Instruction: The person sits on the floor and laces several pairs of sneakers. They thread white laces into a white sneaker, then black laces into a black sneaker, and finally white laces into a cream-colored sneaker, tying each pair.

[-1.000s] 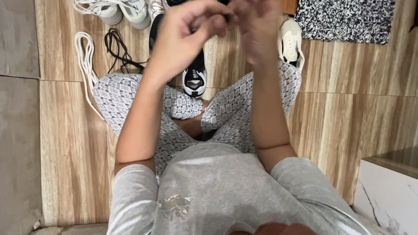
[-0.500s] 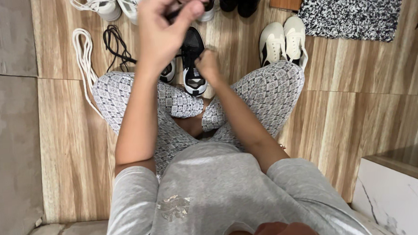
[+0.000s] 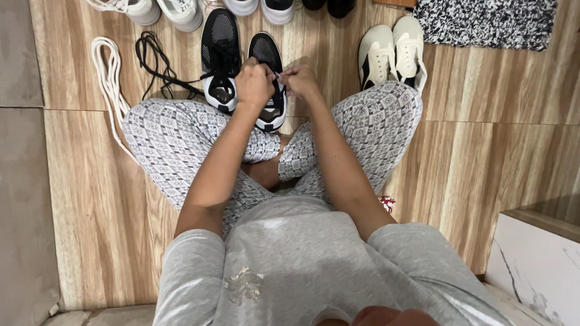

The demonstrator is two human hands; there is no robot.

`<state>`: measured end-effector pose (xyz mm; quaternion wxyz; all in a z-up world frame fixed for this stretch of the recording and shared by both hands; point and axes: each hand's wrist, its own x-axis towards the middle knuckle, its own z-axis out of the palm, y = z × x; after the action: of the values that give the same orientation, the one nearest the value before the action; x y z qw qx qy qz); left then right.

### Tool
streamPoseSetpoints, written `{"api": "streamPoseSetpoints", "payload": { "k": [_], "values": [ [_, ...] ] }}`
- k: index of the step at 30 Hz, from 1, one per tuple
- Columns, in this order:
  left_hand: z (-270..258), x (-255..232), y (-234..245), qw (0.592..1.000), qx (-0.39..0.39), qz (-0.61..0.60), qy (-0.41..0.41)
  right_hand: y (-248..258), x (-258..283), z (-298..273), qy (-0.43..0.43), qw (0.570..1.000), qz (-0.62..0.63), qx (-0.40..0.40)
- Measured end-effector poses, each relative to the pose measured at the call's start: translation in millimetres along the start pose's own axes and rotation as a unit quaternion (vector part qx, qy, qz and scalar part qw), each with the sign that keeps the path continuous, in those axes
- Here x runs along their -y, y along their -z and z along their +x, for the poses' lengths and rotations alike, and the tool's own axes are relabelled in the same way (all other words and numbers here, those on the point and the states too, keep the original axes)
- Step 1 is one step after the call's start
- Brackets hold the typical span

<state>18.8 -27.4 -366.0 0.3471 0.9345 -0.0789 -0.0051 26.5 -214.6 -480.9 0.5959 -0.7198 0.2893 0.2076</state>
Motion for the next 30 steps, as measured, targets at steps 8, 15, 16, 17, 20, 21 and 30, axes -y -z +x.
{"api": "streamPoseSetpoints", "payload": {
  "k": [8, 15, 16, 17, 20, 21, 30],
  "values": [
    [-8, -1, -7, 0.999, -0.02, -0.02, 0.036, 5, -5, 4, -0.024, 0.995, 0.085, 0.054],
    [-12, -12, 7, 0.998, -0.062, -0.033, 0.006, -3, 3, 6, -0.026, 0.997, 0.043, 0.061],
    [-14, -18, 15, 0.997, -0.076, -0.024, -0.019, -3, 6, 3, -0.014, 0.999, 0.023, 0.02],
    [-18, -24, 24, 0.994, -0.098, -0.012, -0.041, -3, 11, -2, -0.001, 1.0, 0.004, -0.021],
    [-41, -33, 49, 0.99, -0.124, 0.02, -0.068, 30, 43, -20, 0.068, 0.987, -0.074, -0.129],
    [-49, -31, 53, 0.993, -0.107, 0.027, -0.051, 54, 54, -34, 0.169, 0.979, -0.051, -0.104],
    [-55, -15, 43, 0.995, -0.073, -0.062, 0.036, 211, 223, -196, 0.353, 0.89, 0.173, -0.23]
  ]
}}
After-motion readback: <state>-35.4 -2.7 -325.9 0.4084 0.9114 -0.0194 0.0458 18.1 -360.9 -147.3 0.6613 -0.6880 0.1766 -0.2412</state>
